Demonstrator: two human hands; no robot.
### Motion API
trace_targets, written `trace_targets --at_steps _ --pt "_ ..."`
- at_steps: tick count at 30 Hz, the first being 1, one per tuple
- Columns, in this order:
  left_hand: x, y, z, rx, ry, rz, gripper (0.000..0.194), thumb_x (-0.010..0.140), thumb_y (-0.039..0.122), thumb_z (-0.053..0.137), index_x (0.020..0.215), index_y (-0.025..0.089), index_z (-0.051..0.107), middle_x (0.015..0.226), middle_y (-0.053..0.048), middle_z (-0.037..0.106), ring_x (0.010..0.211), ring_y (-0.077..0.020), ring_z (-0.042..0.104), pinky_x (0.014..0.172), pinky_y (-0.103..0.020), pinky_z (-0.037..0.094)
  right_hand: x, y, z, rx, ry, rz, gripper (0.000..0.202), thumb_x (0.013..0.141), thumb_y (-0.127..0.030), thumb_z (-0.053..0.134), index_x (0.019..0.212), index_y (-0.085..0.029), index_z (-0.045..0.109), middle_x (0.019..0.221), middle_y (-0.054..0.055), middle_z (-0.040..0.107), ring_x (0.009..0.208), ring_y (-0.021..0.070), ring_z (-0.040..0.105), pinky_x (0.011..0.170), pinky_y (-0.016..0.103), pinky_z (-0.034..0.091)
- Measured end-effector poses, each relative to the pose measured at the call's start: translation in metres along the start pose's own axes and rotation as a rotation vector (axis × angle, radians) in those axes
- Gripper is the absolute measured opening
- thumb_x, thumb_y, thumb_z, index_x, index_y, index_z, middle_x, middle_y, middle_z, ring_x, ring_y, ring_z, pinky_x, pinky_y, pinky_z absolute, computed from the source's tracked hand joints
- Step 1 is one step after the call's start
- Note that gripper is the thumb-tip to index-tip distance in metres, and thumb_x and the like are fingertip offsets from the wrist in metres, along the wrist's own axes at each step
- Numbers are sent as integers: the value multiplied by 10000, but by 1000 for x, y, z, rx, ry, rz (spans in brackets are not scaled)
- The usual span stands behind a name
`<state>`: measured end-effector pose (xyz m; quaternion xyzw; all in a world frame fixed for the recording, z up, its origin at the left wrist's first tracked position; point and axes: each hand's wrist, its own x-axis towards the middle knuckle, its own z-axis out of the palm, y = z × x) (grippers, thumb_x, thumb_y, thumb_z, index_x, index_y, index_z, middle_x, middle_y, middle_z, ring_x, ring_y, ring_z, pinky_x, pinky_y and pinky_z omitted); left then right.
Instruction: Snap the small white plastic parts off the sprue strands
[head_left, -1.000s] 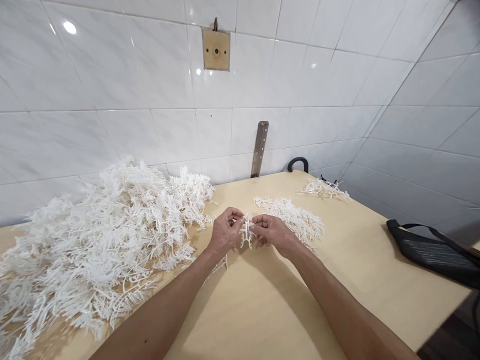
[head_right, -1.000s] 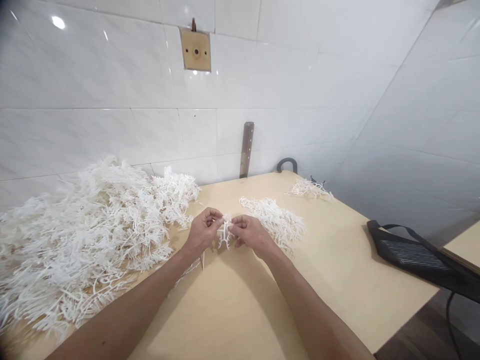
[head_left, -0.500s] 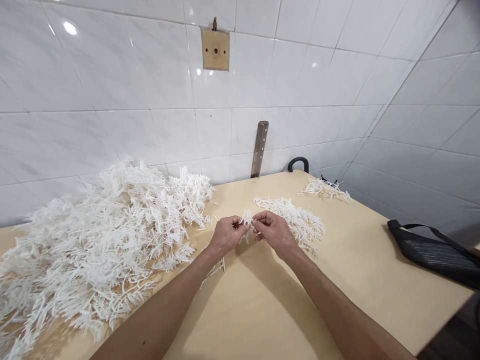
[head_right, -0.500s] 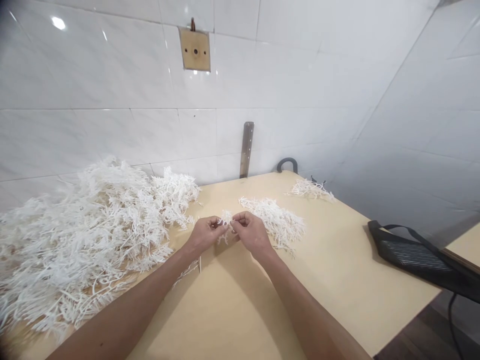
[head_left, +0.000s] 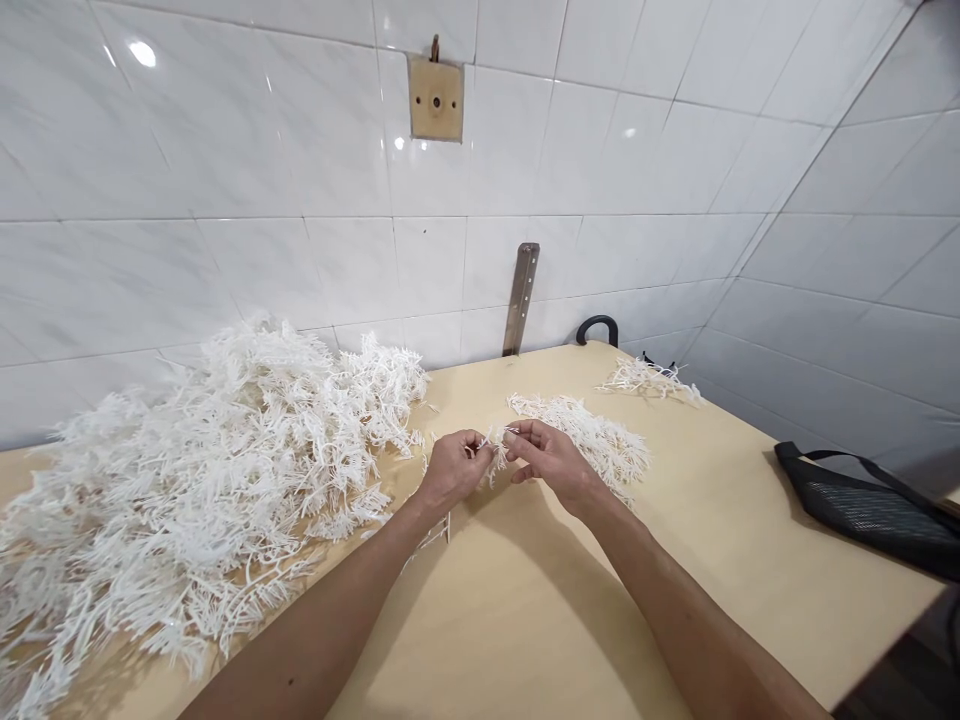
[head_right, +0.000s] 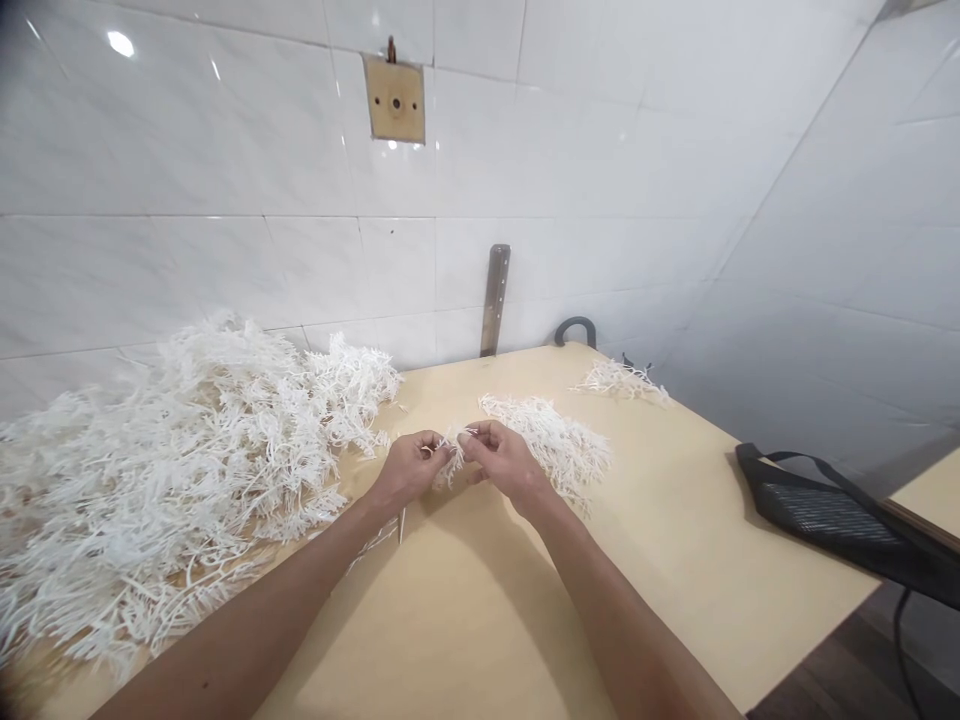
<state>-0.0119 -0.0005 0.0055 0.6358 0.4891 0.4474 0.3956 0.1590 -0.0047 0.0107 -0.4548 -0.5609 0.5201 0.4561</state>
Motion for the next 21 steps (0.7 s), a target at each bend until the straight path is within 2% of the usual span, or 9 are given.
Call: trace_targets --at_steps 4,7,13,17,21 --pt "-6 2 3 89 -9 75 207 772 332 572 644 173 608 558 34 523 531 -95 410 544 -222 323 2 1 -2 -14 45 73 486 776 -634 639 822 -151 652 778 66 615 709 161 592 510 236 513" --pt "-8 3 4 120 -6 105 177 774 310 564 669 172 602 579 38 518 547 -96 411 555 -223 319 4 4 -1 41 52 84 459 767 -612 660 744 -154 639 743 49 597 666 135 560 512 225 498" --pt "-6 1 2 50 -28 100 146 757 266 550 776 175 662 643 28 575 570 -104 446 560 -219 342 7 8 -2 -9 59 24 352 760 -518 692 758 -168 661 737 34 611 674 134 561 533 233 518" --pt "-5 1 3 31 -21 71 163 761 259 540 747 168 675 608 24 562 555 -105 438 537 -216 331 4 2 -1 21 87 36 328 733 -469 727 855 -171 666 798 49 626 730 158 596 536 246 538" --pt "-5 3 3 57 -16 99 181 785 278 539 711 167 662 590 22 549 553 -104 436 539 -218 330 1 -5 0 100 56 3 355 718 -463 749 924 -185 669 878 54 624 796 174 604 548 261 555"
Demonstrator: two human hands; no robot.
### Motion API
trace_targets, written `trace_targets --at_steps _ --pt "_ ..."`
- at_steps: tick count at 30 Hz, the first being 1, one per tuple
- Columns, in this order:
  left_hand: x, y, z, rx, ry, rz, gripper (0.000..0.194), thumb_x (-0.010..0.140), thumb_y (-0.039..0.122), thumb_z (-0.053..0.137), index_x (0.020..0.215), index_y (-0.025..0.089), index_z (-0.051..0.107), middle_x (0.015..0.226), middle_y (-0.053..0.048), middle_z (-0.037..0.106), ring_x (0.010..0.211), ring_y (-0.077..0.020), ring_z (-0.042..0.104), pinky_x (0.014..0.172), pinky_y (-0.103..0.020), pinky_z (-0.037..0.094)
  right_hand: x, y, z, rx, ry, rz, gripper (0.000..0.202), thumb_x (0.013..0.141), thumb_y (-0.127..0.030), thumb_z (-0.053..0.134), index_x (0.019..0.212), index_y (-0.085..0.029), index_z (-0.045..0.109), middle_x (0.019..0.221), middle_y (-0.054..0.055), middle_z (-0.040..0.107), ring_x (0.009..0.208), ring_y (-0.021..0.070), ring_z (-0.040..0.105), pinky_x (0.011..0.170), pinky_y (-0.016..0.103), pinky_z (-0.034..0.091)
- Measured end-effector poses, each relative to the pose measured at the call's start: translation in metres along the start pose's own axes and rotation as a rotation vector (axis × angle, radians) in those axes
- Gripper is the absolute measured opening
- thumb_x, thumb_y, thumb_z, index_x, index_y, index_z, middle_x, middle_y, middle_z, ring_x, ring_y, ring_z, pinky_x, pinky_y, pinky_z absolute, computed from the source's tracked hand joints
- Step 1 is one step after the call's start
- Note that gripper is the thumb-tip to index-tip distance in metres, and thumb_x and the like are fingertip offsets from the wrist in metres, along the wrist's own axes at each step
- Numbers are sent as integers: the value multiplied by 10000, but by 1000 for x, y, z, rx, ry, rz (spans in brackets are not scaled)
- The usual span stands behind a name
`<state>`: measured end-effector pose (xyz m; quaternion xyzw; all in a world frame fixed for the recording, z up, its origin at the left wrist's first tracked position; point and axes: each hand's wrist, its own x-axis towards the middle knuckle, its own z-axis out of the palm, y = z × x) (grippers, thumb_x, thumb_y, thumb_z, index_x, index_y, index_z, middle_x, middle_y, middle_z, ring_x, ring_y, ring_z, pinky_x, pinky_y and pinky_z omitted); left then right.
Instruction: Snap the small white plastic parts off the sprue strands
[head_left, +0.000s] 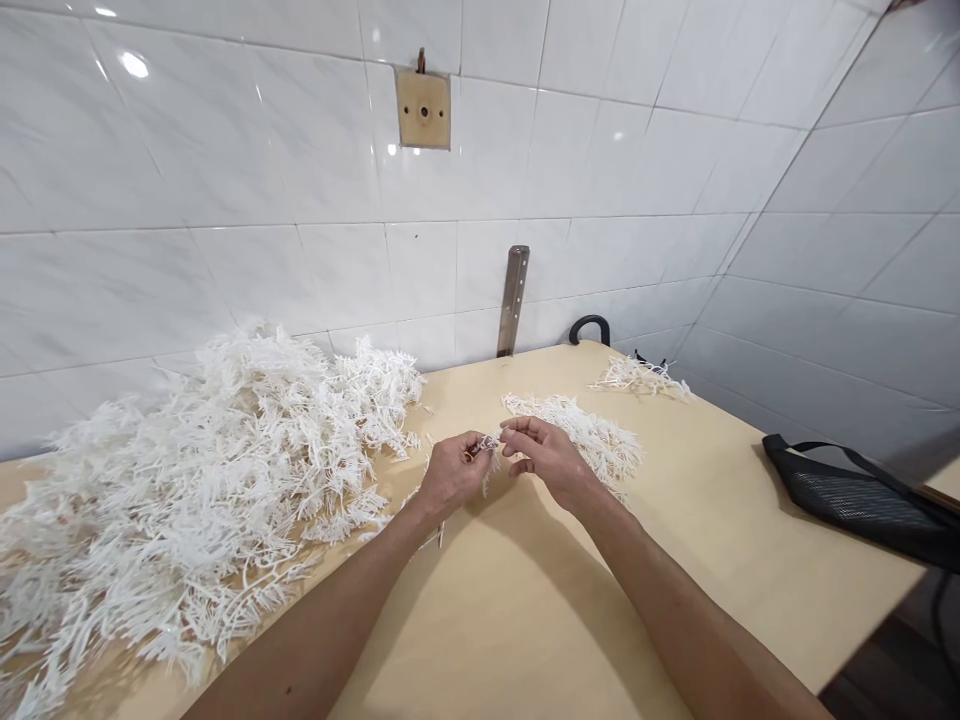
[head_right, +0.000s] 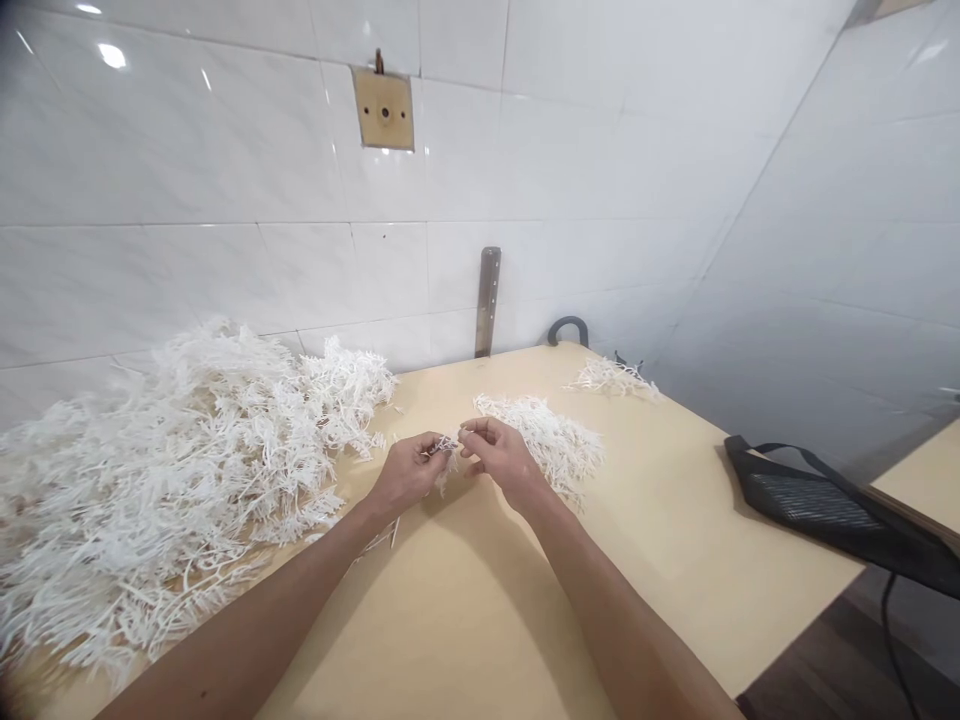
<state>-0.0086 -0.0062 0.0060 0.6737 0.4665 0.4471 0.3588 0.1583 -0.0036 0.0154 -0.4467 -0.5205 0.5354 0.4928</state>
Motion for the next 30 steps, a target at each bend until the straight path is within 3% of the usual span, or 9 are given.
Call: trace_targets --at_steps 4,9,14,18,21,24,26,30 --pt "-2 1 -1 24 -23 31 239 824 334 542 722 166 676 592 23 536 555 -101 421 549 -222 325 1 3 -1 -26 -7 0 354 763 -512 695 823 -165 672 823 50 612 734 148 576 517 237 533" --pt "-3 2 -1 35 -23 57 313 845 389 544 656 160 643 570 23 496 559 -100 416 546 -221 321 5 10 -4 -53 -16 -12 319 748 -467 714 793 -154 677 706 21 581 683 139 559 517 242 532" --pt "-2 2 -1 21 6 7 305 825 415 555 716 156 673 577 16 542 540 -101 443 524 -216 339 7 11 -4 -98 3 -7 285 749 -429 705 803 -149 684 714 24 619 636 135 579 526 266 535" --pt "-2 3 -1 41 16 -45 295 815 405 547 662 164 619 527 25 506 481 -95 425 468 -211 310 4 10 -1 -260 47 -19 191 791 -339 641 843 -159 680 663 8 634 520 124 594 541 277 527" --pt "-4 4 0 56 -21 -71 260 815 379 525 654 180 569 500 47 454 434 -85 392 435 -206 278 1 9 4 -503 92 -141 169 846 -298 563 877 -177 678 661 9 646 525 134 609 561 269 504" --pt "-5 3 1 38 -66 -47 234 812 342 515 635 188 510 512 54 435 449 -84 401 447 -202 285 4 12 3 -794 170 -428 193 888 -245 482 837 -176 654 771 56 669 681 170 627 652 291 490" --pt "-5 0 2 33 -79 -20 221 811 321 519 636 187 507 527 50 446 474 -88 424 468 -205 302 10 16 -3 -930 272 -543 222 896 -201 433 796 -168 628 811 86 661 736 188 611 693 312 475" --pt "-3 -6 3 68 -24 17 215 841 332 509 702 182 574 552 38 477 508 -104 462 498 -217 332 20 19 -20 -882 388 -470 133 826 -184 509 860 -171 637 869 80 671 750 183 614 745 327 484"
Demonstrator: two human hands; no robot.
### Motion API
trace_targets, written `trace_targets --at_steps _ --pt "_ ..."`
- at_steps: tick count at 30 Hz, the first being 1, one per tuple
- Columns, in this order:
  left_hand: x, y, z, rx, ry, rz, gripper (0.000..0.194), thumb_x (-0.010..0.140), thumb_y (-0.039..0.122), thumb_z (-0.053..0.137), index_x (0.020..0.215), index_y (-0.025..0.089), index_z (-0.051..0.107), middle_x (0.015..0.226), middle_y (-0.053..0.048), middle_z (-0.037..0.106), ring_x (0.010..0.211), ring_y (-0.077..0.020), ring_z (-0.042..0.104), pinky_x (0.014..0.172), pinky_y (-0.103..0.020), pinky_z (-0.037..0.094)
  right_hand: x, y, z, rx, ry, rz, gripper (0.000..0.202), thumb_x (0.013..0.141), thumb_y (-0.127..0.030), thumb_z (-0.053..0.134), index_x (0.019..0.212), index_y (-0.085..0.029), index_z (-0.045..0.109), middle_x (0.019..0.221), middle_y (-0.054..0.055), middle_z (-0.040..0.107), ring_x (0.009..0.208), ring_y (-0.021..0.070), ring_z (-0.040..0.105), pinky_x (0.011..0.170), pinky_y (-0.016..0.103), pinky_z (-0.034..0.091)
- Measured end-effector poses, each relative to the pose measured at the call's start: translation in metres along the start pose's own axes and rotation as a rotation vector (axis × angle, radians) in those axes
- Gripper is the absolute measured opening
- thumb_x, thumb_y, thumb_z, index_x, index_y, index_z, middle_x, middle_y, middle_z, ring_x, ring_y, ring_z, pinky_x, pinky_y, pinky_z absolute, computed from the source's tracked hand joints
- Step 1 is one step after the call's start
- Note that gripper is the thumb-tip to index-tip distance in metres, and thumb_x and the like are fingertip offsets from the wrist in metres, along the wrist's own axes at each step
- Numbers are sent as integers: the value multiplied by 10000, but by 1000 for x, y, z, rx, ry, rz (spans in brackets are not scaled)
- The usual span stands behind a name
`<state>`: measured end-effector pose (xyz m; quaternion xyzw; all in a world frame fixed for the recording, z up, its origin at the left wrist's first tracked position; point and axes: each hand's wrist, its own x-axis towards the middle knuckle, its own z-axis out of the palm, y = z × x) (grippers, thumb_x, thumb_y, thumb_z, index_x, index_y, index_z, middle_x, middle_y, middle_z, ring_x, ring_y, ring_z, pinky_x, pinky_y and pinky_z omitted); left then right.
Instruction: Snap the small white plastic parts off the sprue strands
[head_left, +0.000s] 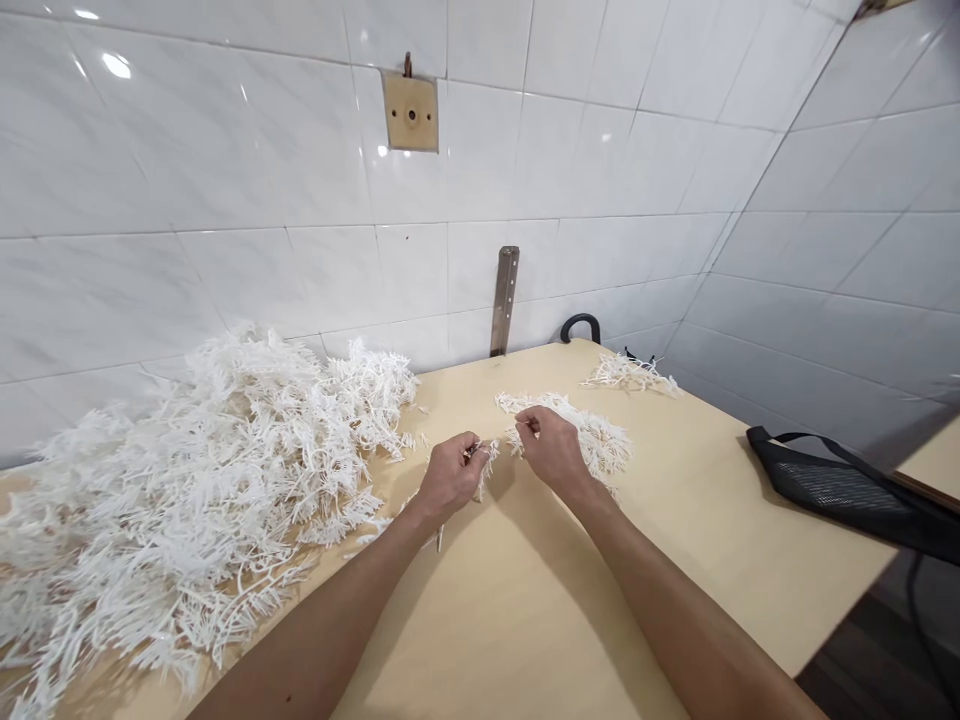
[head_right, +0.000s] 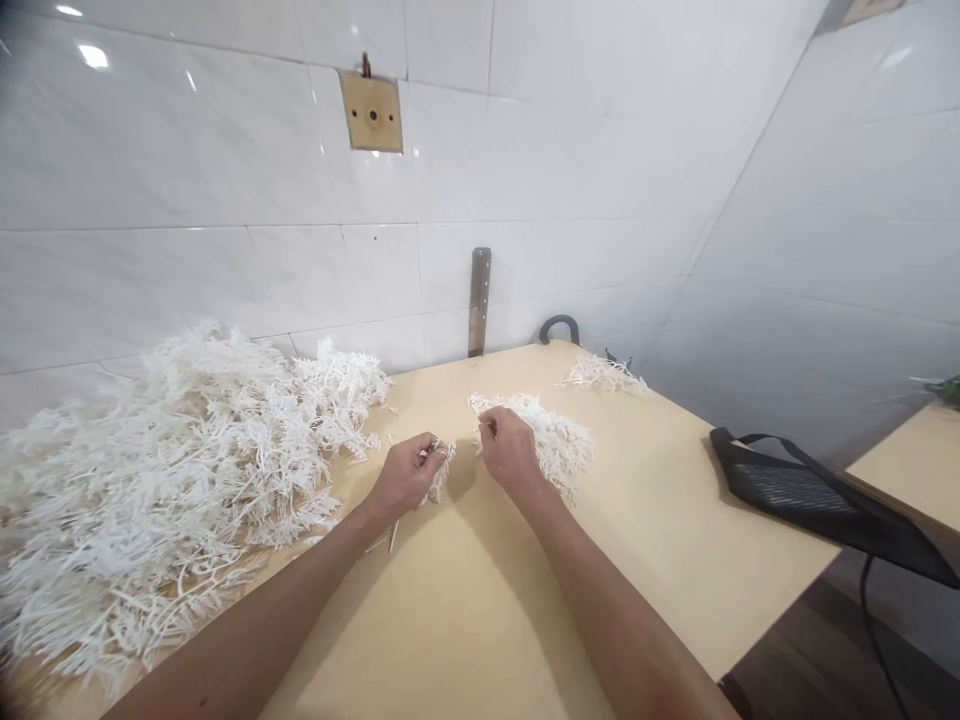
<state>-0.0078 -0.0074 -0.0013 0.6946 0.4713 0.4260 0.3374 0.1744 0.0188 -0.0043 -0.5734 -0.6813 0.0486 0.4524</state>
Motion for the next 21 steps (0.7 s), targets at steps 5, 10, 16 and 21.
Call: trace_targets --at_steps 5,10,16,21 --pt "1 -1 -2 98 89 95 199 870 313 495 782 178 611 697 0 595 616 -117 523 591 -231 388 -3 -6 -8 420 -307 344 267 846 -412 571 905 -170 667 850 66 669 565 126 556 494 262 461" --pt "0 -1 -1 252 77 150 189 877 270 486 750 182 595 705 -4 586 638 -122 504 609 -241 360 -8 -20 -8 743 -600 470 374 778 -525 670 739 -154 650 751 49 634 615 120 545 427 210 425" --pt "-1 -6 0 391 57 168 219 880 265 489 686 188 553 693 0 549 635 -128 486 599 -257 323 -9 -22 -6 722 -560 510 335 745 -491 709 754 -160 664 734 31 633 641 121 573 452 201 453" --pt "-1 -5 -1 432 78 175 201 887 249 483 707 192 554 709 -2 562 646 -133 495 616 -265 331 -8 -22 -6 609 -628 544 293 780 -446 691 737 -162 632 674 12 635 481 89 568 389 186 367"
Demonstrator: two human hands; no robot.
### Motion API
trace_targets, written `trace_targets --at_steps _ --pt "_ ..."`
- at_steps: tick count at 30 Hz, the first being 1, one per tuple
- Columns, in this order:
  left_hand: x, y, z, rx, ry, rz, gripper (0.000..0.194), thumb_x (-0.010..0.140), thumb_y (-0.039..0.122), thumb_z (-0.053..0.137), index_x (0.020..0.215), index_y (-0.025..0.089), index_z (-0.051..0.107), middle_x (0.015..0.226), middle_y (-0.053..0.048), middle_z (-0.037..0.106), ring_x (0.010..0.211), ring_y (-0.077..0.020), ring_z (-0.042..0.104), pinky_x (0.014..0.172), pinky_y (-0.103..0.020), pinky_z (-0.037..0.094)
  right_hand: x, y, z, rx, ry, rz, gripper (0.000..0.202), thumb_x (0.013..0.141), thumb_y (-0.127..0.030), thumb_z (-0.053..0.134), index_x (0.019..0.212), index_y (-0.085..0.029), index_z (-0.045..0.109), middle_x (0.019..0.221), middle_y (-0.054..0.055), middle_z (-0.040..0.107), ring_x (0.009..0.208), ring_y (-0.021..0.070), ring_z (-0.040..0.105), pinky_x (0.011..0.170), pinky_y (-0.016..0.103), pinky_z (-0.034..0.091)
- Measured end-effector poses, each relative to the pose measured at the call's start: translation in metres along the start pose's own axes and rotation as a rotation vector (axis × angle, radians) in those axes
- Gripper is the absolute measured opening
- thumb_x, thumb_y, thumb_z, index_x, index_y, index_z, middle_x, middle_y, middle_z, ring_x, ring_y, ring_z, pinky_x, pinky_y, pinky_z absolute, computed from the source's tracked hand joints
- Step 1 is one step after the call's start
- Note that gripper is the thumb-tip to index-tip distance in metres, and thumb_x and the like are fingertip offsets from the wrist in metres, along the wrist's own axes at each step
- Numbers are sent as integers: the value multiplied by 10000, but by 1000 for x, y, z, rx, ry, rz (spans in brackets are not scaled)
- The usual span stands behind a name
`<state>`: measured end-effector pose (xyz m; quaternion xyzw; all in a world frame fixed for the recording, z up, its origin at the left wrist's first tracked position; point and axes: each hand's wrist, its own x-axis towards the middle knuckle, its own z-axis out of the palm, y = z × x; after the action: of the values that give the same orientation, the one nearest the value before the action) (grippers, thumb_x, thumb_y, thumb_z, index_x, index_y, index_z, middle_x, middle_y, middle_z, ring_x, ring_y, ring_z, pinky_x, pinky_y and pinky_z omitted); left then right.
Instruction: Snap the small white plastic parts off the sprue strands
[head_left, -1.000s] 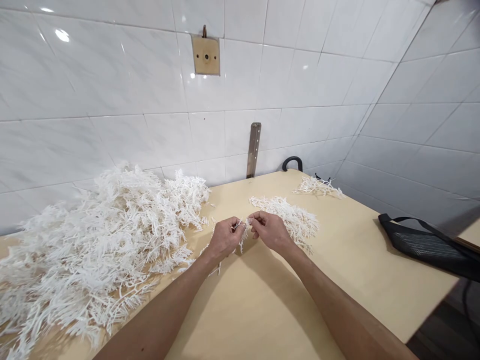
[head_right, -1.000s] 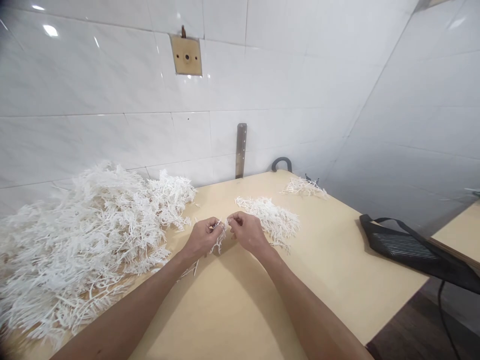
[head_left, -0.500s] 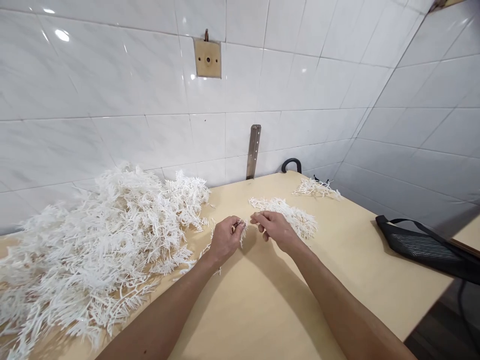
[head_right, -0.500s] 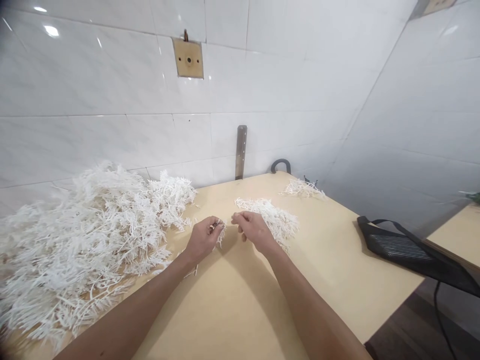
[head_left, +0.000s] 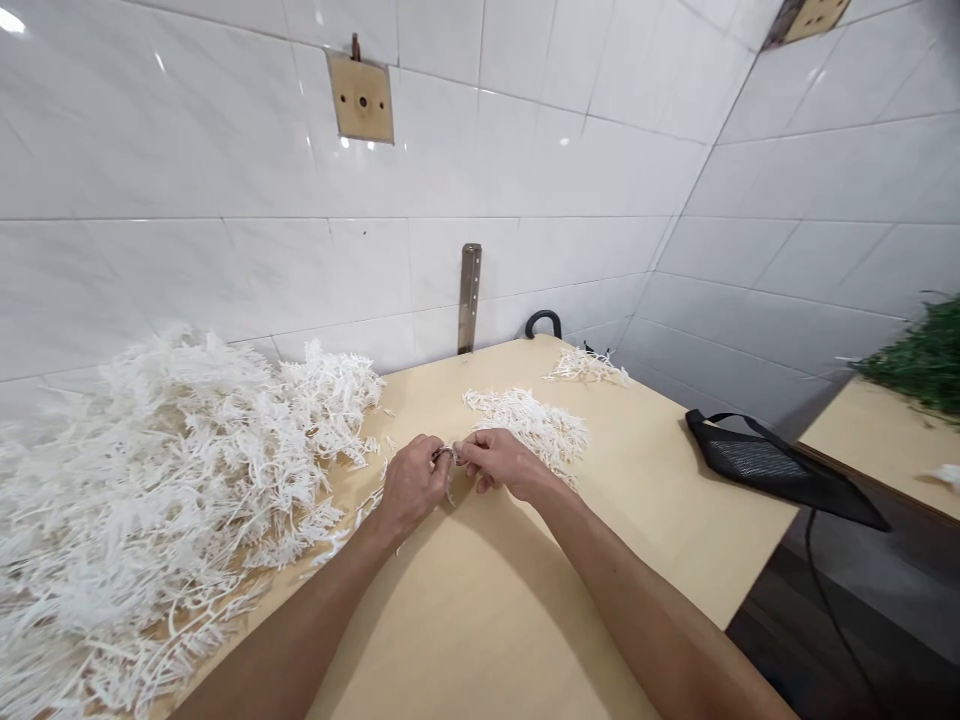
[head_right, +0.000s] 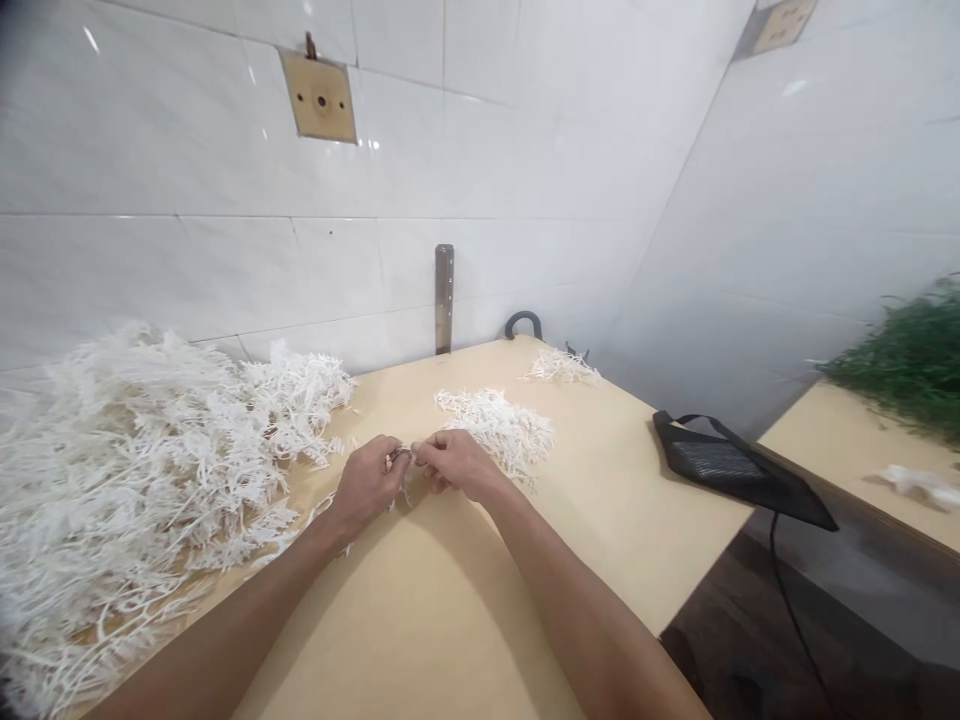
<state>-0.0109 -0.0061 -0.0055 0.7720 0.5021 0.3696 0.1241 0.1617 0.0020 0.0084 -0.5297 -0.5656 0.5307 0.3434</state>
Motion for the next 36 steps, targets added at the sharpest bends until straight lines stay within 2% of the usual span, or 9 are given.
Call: trace_targets --at_steps 3,8,14,20,24,31,36 --pt "0 1 0 20 9 35 164 879 227 490 738 195 569 729 -8 576 669 -140 512 626 -267 344 0 0 -1 -20 -24 12 288 798 -430 679 720 -161 613 629 -3 619 416 77 549 375 188 322" --pt "-3 1 1 11 -20 74 170 892 221 476 777 203 600 774 -17 622 722 -144 556 677 -267 384 -1 1 0 46 -12 29 333 784 -471 694 715 -162 593 606 -13 602 414 72 524 392 195 334" --pt "-4 0 1 48 -43 19 143 866 210 495 804 202 623 781 -24 640 695 -148 555 638 -268 380 -1 3 -2 18 -40 20 285 733 -416 741 759 -159 621 632 -12 618 437 77 544 413 198 350" --pt "-3 -1 1 18 -55 24 168 880 244 493 812 201 640 808 -33 668 710 -156 572 652 -269 382 2 8 -6 -59 -33 -3 199 771 -350 678 850 -168 666 706 13 665 459 90 579 414 194 370" --pt "-4 1 -1 -29 -82 3 199 896 273 479 804 208 642 736 -16 657 642 -145 551 616 -258 366 2 8 -9 -50 -56 -4 177 744 -298 693 865 -170 673 723 19 677 478 93 587 423 190 389" --pt "-5 3 -2 -57 -67 -11 192 889 259 475 763 209 611 646 9 608 558 -126 489 568 -244 331 -2 4 -9 9 -94 -36 324 786 -476 683 858 -161 667 718 26 661 507 95 582 448 199 415" --pt "-4 2 -1 -57 -52 -10 157 869 227 486 816 206 631 700 0 646 600 -130 524 594 -244 347 0 6 -5 2 -17 -54 282 746 -417 724 848 -164 654 697 16 649 504 98 570 450 209 445"
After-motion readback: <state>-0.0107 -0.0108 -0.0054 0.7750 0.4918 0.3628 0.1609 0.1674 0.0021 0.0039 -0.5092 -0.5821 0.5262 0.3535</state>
